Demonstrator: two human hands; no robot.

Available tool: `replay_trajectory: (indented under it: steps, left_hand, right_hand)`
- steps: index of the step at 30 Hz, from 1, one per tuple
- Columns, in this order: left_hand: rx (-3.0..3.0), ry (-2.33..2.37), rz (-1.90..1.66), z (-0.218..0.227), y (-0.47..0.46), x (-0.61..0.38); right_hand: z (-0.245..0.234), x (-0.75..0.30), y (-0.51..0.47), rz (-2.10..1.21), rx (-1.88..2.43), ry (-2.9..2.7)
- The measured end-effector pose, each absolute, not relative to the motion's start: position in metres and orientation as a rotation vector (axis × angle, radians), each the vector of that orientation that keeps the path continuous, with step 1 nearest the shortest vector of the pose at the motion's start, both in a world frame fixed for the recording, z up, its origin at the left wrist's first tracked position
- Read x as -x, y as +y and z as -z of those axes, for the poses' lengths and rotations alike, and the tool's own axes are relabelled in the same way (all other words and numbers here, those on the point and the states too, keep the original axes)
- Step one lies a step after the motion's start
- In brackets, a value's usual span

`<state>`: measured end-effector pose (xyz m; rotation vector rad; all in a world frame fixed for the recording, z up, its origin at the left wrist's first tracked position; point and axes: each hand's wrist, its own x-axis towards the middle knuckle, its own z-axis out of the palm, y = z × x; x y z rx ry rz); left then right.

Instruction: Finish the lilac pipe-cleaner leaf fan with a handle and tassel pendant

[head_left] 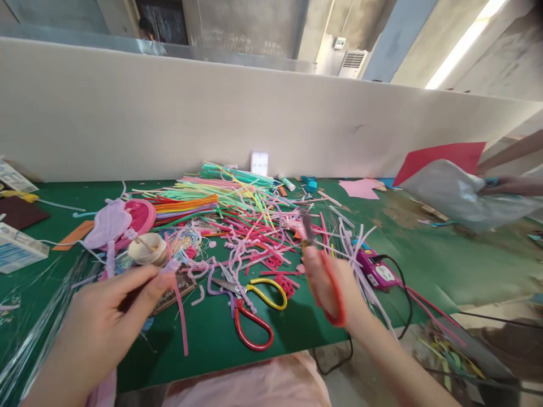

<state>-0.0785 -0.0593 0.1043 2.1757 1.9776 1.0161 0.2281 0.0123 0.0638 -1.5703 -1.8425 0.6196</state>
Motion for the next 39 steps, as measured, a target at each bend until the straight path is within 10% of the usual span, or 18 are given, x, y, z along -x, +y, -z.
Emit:
replay_trajectory:
  steps: [14, 25, 39]
  left_hand:
    - [-2.317, 1.79, -1.102, -0.099, -0.045, 0.035]
    - [-2.328, 1.684, -1.098, -0.097, -0.044, 0.02]
    - [-2.336, 1.67, -1.084, -0.095, -0.045, 0.009]
  right_hand:
    - [-0.05, -0.181, 0.009, -0.393, 1.629, -2.686]
    - [-0.108, -0.173, 0.009, -0.374, 0.656, -2.037]
    - [-0.092, -0.165, 0.012, 0.109, 0.626, -2.12]
